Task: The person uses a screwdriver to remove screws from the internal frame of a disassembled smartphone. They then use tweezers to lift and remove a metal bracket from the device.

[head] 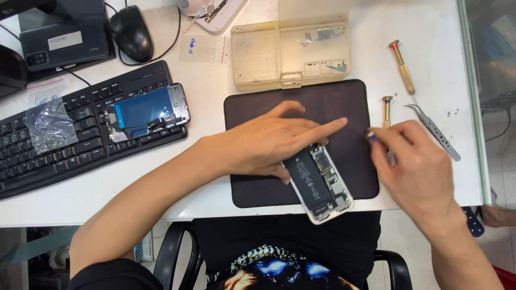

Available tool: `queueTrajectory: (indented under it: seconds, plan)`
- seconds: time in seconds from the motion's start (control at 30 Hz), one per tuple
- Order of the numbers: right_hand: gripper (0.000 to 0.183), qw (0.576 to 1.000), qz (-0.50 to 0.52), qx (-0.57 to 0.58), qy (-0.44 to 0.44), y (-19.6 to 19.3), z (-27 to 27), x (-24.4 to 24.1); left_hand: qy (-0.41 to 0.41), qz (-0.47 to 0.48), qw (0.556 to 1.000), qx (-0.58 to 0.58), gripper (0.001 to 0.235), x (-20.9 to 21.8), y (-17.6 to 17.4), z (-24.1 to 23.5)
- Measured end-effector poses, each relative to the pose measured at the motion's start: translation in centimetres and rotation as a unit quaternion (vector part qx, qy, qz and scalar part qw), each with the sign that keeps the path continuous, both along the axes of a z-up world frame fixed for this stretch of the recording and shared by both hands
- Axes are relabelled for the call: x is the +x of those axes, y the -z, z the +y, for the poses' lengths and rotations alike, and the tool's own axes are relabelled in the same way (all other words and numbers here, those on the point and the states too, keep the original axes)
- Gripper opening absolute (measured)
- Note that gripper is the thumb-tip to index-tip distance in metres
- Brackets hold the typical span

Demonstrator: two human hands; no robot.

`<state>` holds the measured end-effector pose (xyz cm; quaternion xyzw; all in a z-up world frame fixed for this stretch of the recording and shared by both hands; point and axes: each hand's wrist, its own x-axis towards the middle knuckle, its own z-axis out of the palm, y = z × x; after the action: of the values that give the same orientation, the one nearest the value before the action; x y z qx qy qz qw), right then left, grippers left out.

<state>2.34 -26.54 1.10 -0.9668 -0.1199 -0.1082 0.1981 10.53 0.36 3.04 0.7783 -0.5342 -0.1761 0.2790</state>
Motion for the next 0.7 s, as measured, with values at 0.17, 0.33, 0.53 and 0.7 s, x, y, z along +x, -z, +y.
queueTrajectory:
  seconds: [0.17,0.33,0.53,0.7]
  plan:
    - [0.017,0.982,-0.008,0.042,-0.184,-0.2,1.2,1.5,-0.016,-0.053,0.998,-0.035,0.128,-0.8,0.2,1.0]
    - [0.015,0.949,-0.039,0.023,-0.311,-0.5,2.3,3.7,-0.092,-0.145,0.985,-0.034,0.118,-0.4,0.2,2.1]
    - [0.015,0.94,-0.03,-0.006,-0.341,-1.1,2.8,4.4,-0.092,-0.177,0.978,-0.063,0.087,-0.3,0.5,3.0]
    - [0.016,0.942,-0.015,-0.019,-0.334,-0.9,3.0,4.3,-0.064,-0.164,0.983,-0.059,0.074,-0.8,0.8,2.9]
